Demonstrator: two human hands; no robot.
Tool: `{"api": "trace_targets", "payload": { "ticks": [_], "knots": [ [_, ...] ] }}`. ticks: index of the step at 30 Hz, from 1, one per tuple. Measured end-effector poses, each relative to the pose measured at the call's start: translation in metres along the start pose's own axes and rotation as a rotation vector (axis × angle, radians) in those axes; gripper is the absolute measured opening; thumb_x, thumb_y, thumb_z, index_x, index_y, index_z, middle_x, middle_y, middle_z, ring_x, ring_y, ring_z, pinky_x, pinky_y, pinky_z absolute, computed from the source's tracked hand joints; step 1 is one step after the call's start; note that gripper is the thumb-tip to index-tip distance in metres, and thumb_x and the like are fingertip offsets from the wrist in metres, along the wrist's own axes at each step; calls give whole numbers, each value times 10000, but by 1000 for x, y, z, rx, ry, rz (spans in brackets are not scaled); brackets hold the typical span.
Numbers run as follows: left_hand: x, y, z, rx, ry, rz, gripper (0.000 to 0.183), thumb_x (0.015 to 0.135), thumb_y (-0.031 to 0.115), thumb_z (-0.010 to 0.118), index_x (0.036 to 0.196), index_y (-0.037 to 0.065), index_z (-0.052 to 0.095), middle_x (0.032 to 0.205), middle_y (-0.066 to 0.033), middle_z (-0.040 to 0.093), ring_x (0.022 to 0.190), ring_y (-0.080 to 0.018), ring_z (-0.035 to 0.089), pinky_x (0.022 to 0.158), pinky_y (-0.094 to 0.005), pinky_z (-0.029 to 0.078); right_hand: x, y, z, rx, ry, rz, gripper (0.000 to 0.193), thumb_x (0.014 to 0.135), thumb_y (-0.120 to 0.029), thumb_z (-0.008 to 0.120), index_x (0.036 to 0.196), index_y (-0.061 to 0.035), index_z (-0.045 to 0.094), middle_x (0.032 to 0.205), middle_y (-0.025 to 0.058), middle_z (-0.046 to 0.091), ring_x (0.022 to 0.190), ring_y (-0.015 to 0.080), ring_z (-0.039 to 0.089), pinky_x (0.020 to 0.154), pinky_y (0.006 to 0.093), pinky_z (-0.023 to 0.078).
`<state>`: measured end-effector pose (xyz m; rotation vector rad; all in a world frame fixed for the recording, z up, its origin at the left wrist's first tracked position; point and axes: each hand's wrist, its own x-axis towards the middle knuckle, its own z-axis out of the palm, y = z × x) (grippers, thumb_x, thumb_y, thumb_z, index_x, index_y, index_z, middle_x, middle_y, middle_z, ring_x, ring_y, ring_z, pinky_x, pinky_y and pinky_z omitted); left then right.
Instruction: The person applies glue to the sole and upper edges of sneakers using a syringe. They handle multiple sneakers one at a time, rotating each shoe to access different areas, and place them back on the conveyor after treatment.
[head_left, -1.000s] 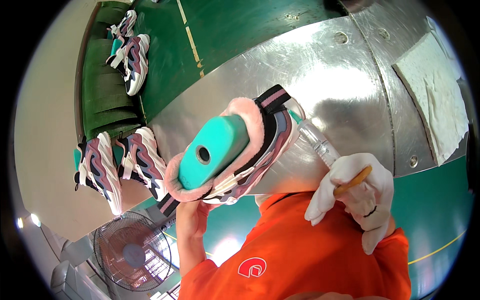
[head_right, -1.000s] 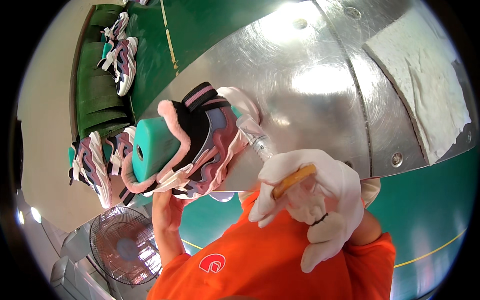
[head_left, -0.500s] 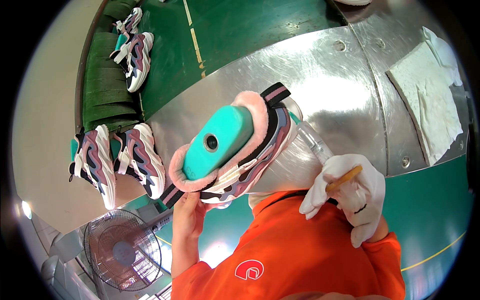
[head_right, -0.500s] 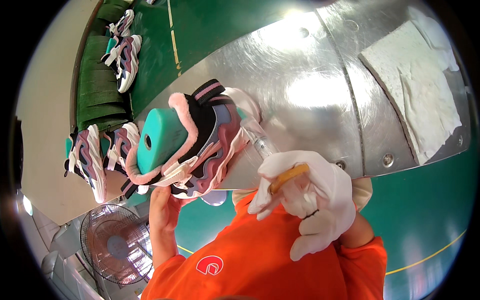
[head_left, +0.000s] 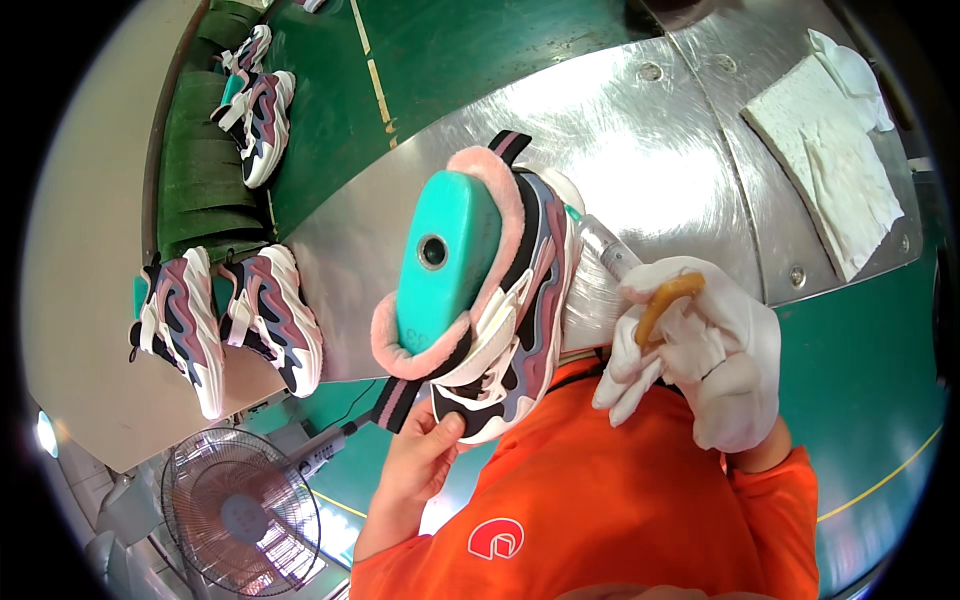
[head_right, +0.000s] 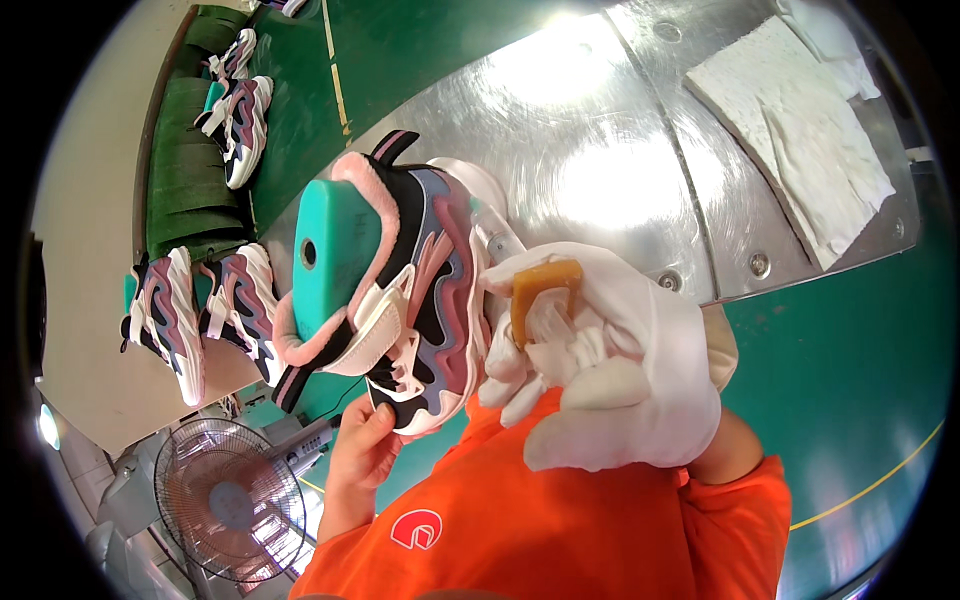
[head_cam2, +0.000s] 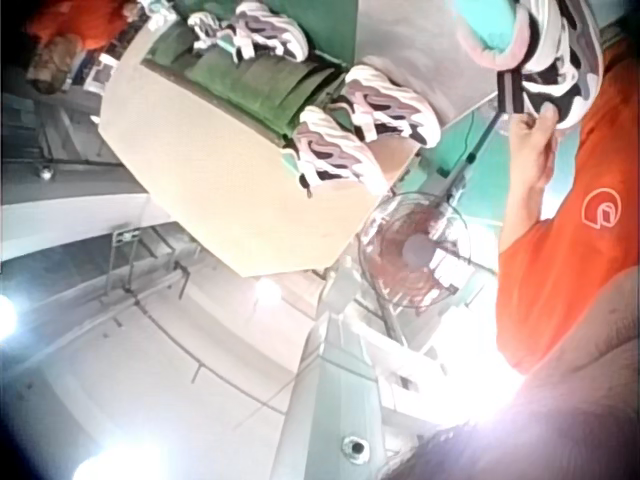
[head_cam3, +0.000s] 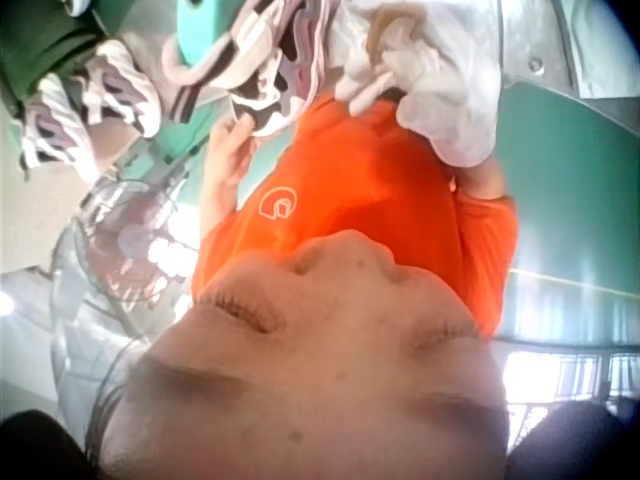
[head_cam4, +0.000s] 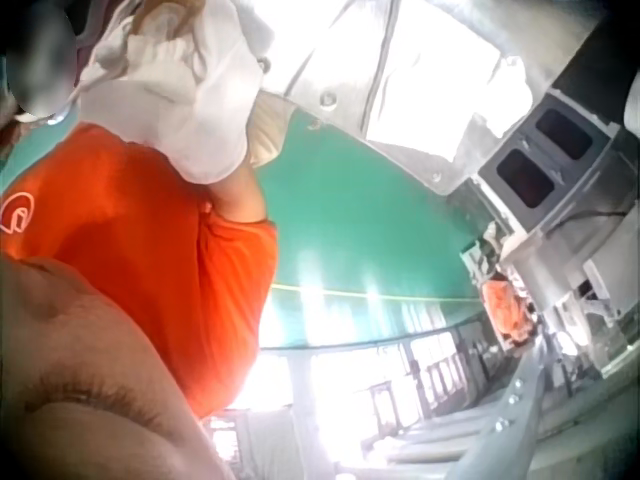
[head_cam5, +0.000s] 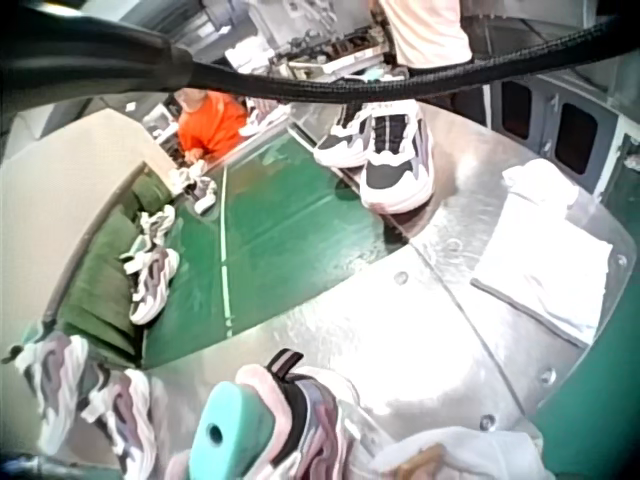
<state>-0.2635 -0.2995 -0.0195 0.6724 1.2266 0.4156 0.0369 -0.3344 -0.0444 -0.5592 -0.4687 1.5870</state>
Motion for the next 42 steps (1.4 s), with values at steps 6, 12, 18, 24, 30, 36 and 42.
{"api": "trace_targets", "payload": {
  "ticks": [6, 12, 18, 24, 30, 36, 42],
  "knots": [
    [3, -10, 10, -52, -42, -12, 418, 820, 65, 706, 1197, -22, 547, 1077, -79, 651, 912, -128, 635, 764, -255, 518, -6, -10, 9, 58, 26, 172, 800, 577, 141, 748, 1303, 28, 430, 993, 128, 559, 914, 232, 647, 731, 319, 554],
    [6, -18, 8, -71, -125, -33, 405, 834, 8, 674, 1206, -63, 532, 1160, -98, 621, 1037, -137, 603, 867, -277, 507, -14, -4, 24, -48, 74, 96, 746, 579, 167, 697, 1274, 54, 448, 963, 128, 561, 890, 220, 640, 709, 306, 554],
    [5, -13, 15, -109, -198, 0, 393, 847, 2, 662, 1211, -63, 529, 1174, -99, 620, 1032, -142, 610, 914, -302, 491, -21, -3, 32, -141, 107, 85, 774, 544, 155, 701, 1272, 51, 459, 929, 138, 592, 861, 223, 639, 718, 313, 562],
    [7, -12, 14, -109, -230, -7, 403, 850, 11, 664, 1222, -60, 526, 1152, -91, 627, 1020, -131, 608, 916, -301, 492, -25, -1, 32, -151, 103, 53, 772, 575, 41, 754, 1280, 56, 440, 923, 152, 597, 861, 253, 654, 723, 346, 574],
    [8, 0, 9, -226, -243, 77, 402, 872, 54, 629, 1226, -90, 504, 1151, -116, 625, 1005, -151, 616, 893, -288, 491, -22, -6, 23, -318, 285, -332, 1052, 549, -418, 913, 1312, 46, 357, 974, 165, 572, 907, 340, 642, 756, 419, 571],
    [55, 66, -1, -232, -246, 365, 435, 885, 140, 626, 1216, -102, 480, 1101, -171, 632, 945, -246, 659, 801, -391, 566, -4, -63, -13, -955, 742, -1086, 679, 774, -15, 642, 1375, 14, 326, 1178, 176, 488, 1041, 318, 581, 833, 391, 546],
    [177, 200, -5, -119, -71, 678, 295, 919, 237, 610, 1034, -34, 603, 1003, -134, 659, 887, -225, 647, 780, -357, 551, -13, -28, -71, -1543, 827, -685, 828, 632, -41, 830, 1329, 13, 387, 1072, 133, 566, 902, 201, 592, 773, 309, 500]
  ]
}}
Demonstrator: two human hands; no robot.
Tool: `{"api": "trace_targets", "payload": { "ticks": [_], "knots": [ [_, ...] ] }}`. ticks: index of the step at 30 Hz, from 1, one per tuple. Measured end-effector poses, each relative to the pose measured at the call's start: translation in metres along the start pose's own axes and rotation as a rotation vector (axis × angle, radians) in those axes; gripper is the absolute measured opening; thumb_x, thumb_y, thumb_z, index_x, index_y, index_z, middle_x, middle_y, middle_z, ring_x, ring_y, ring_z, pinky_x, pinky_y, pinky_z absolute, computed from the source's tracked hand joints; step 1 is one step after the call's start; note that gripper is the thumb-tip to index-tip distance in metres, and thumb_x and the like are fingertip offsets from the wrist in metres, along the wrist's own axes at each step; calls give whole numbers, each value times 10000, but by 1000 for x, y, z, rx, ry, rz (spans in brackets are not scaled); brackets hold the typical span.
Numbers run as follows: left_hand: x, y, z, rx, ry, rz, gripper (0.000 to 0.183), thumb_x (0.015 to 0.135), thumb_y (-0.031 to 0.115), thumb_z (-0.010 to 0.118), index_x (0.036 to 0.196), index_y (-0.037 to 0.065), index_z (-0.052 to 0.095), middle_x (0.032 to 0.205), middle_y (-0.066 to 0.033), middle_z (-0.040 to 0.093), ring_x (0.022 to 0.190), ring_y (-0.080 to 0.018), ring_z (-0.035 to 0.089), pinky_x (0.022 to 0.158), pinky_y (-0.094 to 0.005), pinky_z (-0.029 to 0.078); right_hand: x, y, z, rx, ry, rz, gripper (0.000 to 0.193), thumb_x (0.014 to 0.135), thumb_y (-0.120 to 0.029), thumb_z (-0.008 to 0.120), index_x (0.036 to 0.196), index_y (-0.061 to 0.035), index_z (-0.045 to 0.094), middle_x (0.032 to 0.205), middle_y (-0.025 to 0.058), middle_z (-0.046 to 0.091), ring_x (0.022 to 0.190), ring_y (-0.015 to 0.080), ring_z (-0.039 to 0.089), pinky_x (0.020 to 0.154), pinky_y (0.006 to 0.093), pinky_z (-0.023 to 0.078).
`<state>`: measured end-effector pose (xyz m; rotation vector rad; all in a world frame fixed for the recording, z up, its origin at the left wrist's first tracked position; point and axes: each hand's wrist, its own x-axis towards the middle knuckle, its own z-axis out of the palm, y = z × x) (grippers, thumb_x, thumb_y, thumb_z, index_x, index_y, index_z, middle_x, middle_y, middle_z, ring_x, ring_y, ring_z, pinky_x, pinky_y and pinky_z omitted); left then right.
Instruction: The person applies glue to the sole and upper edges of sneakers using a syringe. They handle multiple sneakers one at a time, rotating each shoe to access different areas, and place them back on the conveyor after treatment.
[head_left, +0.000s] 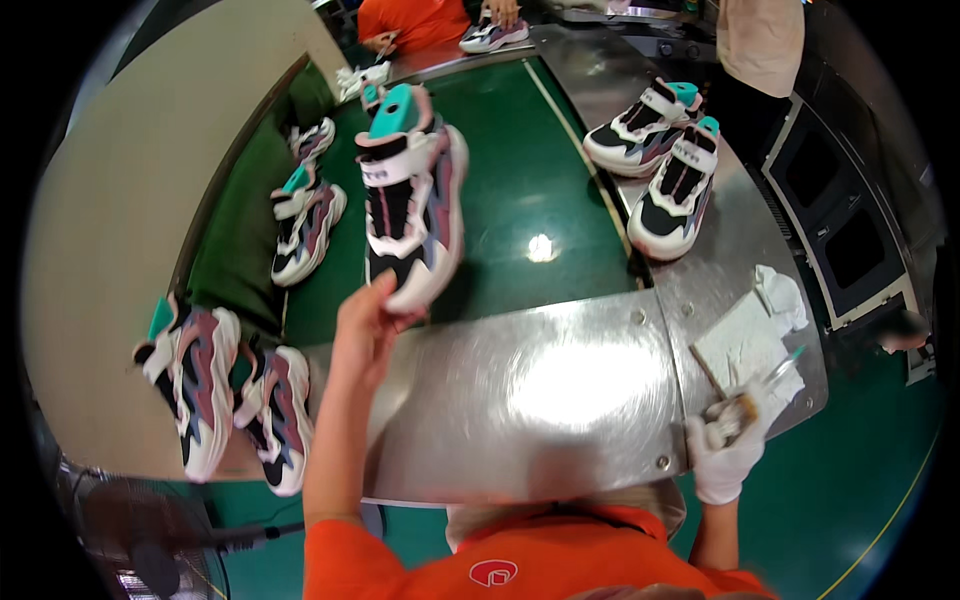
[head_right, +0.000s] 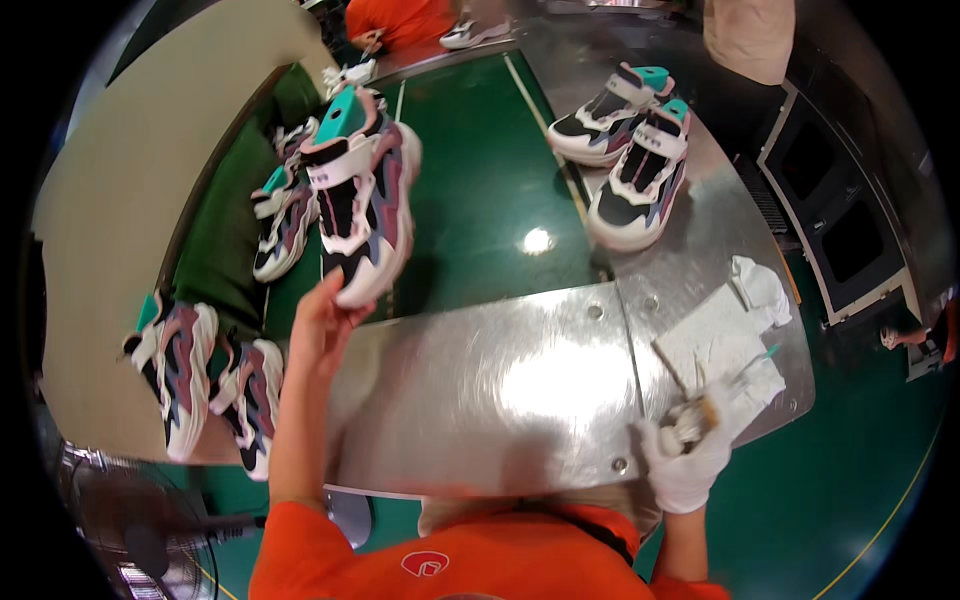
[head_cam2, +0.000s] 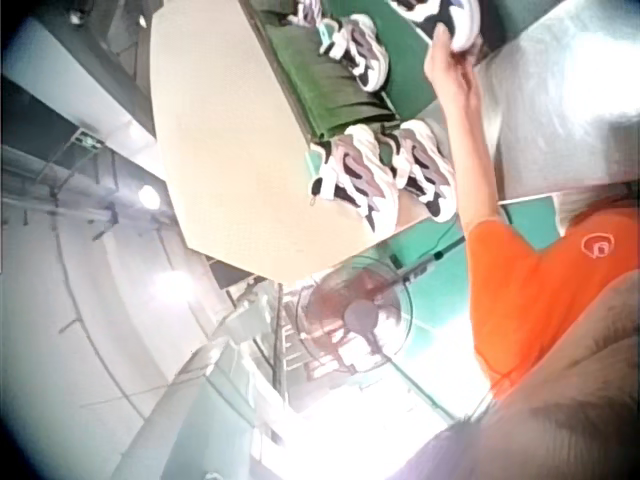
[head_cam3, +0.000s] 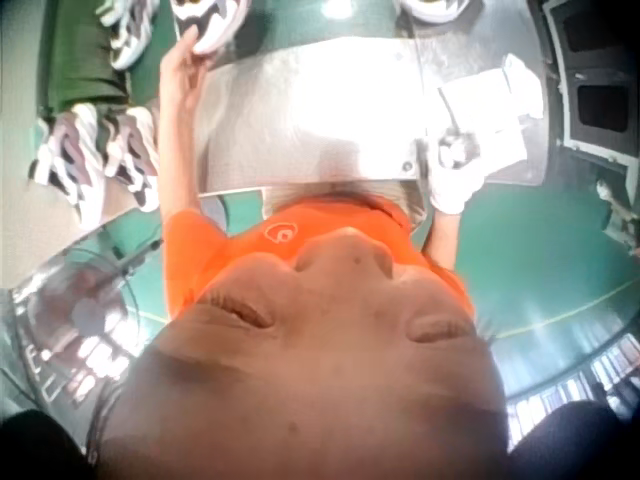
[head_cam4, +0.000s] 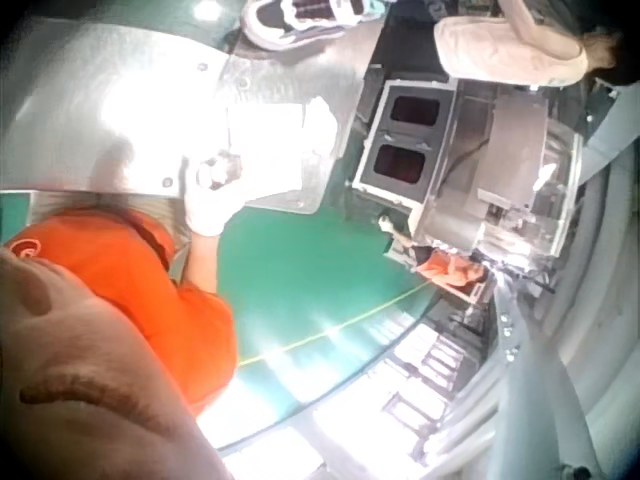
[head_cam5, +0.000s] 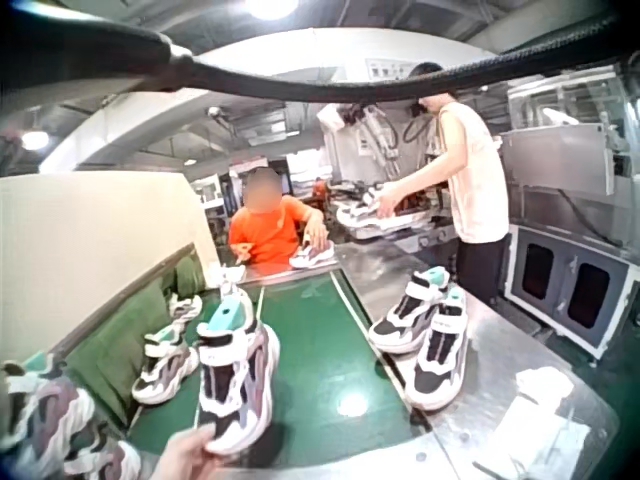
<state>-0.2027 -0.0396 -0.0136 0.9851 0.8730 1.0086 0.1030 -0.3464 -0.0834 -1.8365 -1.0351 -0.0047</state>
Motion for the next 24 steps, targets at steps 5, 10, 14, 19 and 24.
{"api": "trace_targets", "payload": {
  "ticks": [5, 10, 14, 19, 24],
  "knots": [
    [154, 0, -59, 504, 187, -79, 342, 875, 300, 680, 986, -20, 632, 929, -95, 648, 855, -183, 635, 760, -310, 565, 9, -1, 7, -42, 16, 9, 891, 551, -106, 878, 1295, 27, 407, 1017, 153, 586, 763, 230, 598, 681, 303, 502],
    [194, 44, -23, 1552, 129, -144, 398, 849, 311, 703, 985, -55, 626, 920, -150, 668, 809, -309, 675, 760, -388, 563, 9, 8, -1, 162, -62, 157, 923, 504, -123, 900, 1272, 48, 417, 1031, 133, 579, 760, 175, 576, 691, 282, 498],
    [224, 16, 116, 1696, -193, 839, 622, 841, 404, 681, 1235, -54, 535, 1167, -245, 614, 1079, -370, 604, 897, -418, 492, 17, 4, -6, 375, -112, 355, 912, 485, -103, 915, 1251, 46, 443, 1077, 126, 554, 804, 169, 565, 739, 273, 487],
    [293, -61, 300, 1093, -806, 508, 882, 690, 565, 736, 1299, -14, 467, 1252, -250, 574, 1188, -360, 545, 991, -378, 420, 25, 8, -3, 499, -111, 318, 869, 525, -91, 908, 1248, 38, 443, 1058, 122, 559, 786, 162, 563, 742, 282, 499],
    [251, -87, 313, 1123, -527, 601, 644, 709, 486, 710, 1166, 74, 520, 1061, -210, 659, 1028, -395, 614, 846, -433, 480, 45, -2, -10, 288, -118, 221, 772, 596, -118, 888, 1223, -24, 448, 958, 82, 591, 726, 155, 585, 703, 294, 515]
  ]
}}
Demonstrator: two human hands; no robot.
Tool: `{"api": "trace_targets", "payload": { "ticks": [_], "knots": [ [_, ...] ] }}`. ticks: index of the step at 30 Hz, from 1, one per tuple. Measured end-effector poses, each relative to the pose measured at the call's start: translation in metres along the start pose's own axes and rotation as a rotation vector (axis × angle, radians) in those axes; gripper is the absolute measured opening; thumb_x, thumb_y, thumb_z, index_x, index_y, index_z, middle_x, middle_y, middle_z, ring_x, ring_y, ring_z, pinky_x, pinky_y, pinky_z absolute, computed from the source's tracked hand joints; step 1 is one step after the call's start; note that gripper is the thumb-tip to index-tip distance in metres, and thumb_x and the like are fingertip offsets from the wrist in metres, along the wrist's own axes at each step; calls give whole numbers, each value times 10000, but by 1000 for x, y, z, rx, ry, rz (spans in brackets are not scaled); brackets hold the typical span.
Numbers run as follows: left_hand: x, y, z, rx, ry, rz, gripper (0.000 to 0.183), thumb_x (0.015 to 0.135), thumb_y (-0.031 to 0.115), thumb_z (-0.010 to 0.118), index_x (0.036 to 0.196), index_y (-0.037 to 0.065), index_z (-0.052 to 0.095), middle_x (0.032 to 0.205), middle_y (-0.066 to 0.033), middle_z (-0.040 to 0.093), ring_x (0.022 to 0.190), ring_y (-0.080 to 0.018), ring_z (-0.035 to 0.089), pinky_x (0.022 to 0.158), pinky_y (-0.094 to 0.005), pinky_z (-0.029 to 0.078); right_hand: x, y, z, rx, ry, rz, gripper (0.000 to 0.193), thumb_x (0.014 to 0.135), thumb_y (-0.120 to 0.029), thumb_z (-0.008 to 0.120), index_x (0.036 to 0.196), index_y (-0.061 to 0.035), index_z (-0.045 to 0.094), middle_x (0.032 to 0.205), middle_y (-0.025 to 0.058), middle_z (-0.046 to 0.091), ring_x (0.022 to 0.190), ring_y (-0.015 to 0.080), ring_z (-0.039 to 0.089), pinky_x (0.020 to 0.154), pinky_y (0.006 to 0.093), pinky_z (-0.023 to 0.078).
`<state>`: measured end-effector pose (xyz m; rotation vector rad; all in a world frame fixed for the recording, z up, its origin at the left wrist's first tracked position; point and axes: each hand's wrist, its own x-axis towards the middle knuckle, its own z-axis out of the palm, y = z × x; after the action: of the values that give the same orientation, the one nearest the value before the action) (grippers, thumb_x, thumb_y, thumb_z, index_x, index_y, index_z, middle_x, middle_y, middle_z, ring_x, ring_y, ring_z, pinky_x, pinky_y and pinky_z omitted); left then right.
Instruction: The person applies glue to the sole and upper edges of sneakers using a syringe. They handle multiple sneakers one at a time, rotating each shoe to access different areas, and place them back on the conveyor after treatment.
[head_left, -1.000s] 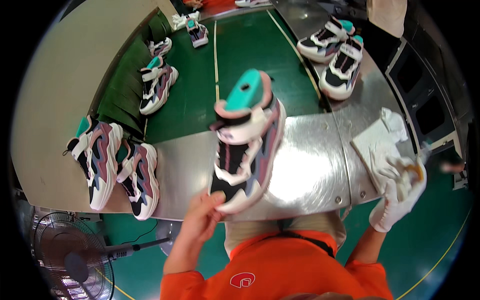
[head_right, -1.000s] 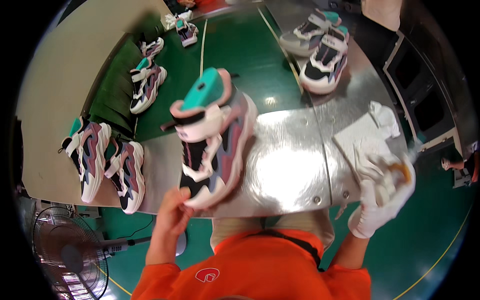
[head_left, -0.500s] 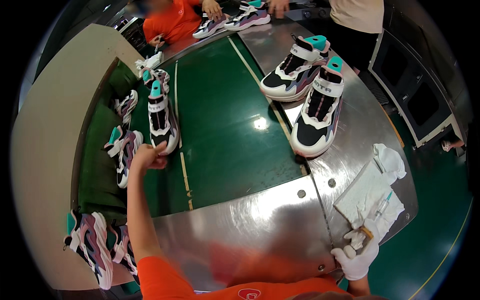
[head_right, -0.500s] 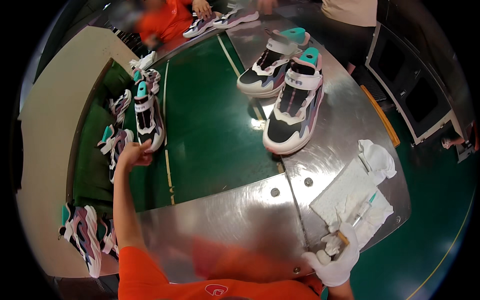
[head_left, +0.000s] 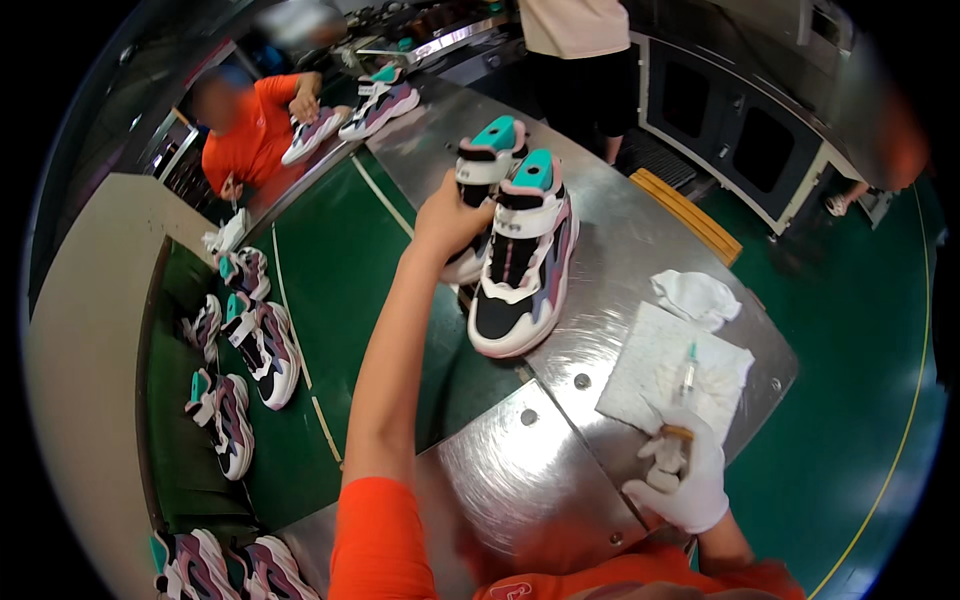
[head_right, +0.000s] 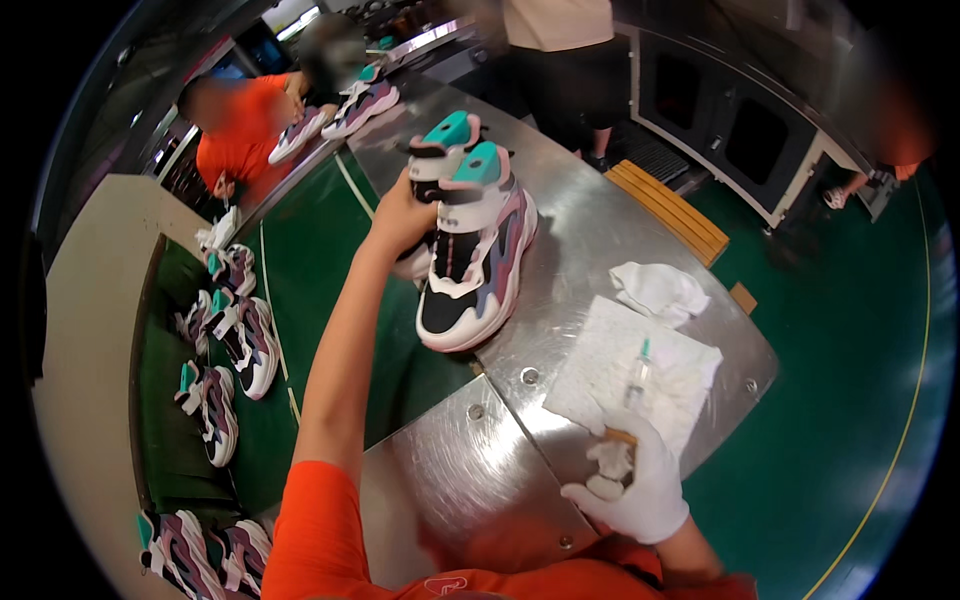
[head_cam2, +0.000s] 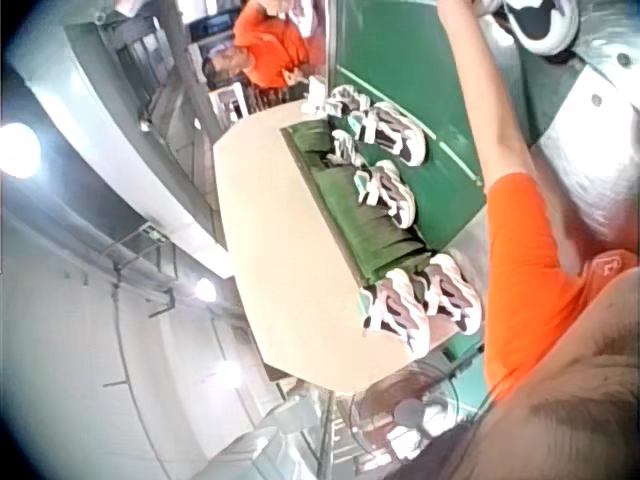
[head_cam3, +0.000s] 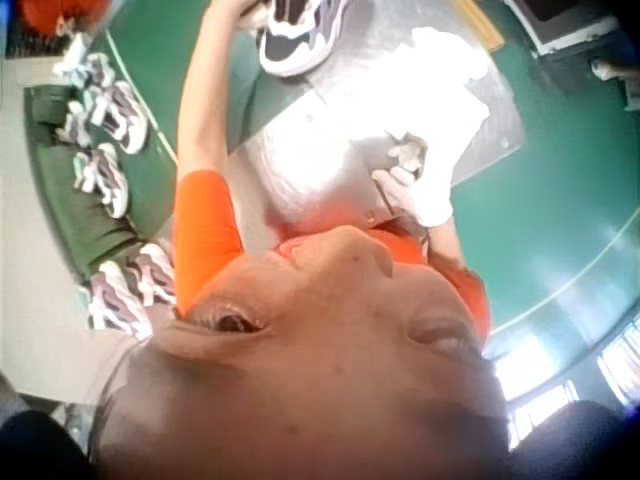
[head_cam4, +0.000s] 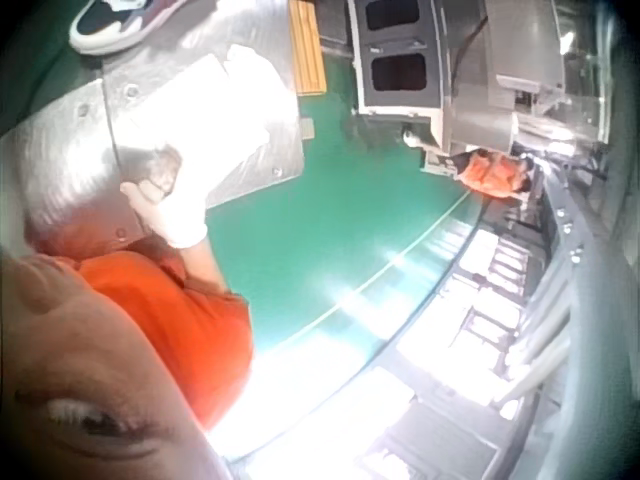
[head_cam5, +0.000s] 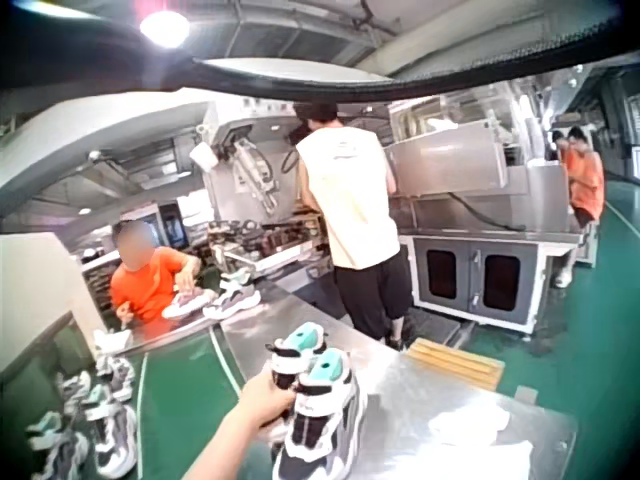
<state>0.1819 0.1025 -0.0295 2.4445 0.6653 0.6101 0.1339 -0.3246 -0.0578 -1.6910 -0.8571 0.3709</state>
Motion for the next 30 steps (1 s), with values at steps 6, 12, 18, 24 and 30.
{"api": "trace_targets", "payload": {
  "ticks": [6, 12, 18, 24, 30],
  "knots": [
    [-130, 61, -36, 131, 4, -130, 629, 697, 469, 732, 1077, 17, 515, 981, -204, 667, 949, -386, 639, 793, -424, 494, 10, 13, 0, -15, 5, 3, 707, 629, -216, 855, 1202, -46, 477, 918, 94, 599, 744, 175, 588, 706, 311, 496],
    [-329, 116, -82, 69, 316, -512, 608, 769, 417, 730, 1145, -6, 506, 1056, -218, 654, 980, -379, 643, 824, -411, 492, 5, 9, 6, 47, 46, -12, 712, 617, -203, 838, 1209, -25, 485, 961, 114, 591, 844, 214, 577, 777, 331, 480],
    [-436, 185, -88, 171, 1, -464, 508, 881, 321, 653, 1199, -27, 463, 850, -254, 639, 718, -439, 633, 625, -440, 498, -10, 0, 6, 160, 7, 99, 623, 669, -96, 792, 1212, -47, 489, 1013, 79, 560, 900, 168, 558, 788, 297, 475],
    [-405, 198, -154, 573, 150, 169, 592, 655, 246, 830, 1147, 51, 565, 965, -126, 635, 896, -296, 612, 749, -375, 475, -26, -41, -24, 7, -74, 95, 560, 702, -94, 773, 1188, -26, 503, 861, 49, 581, 722, 153, 583, 658, 288, 501],
    [-395, 147, -152, 342, -291, 223, 698, 625, 299, 835, 1189, 33, 522, 1065, -170, 612, 987, -352, 571, 860, -439, 431, -2, -30, -31, -396, -177, 1, 509, 693, -195, 767, 1113, 0, 557, 812, 102, 635, 736, 181, 628, 669, 319, 514]
  ]
}}
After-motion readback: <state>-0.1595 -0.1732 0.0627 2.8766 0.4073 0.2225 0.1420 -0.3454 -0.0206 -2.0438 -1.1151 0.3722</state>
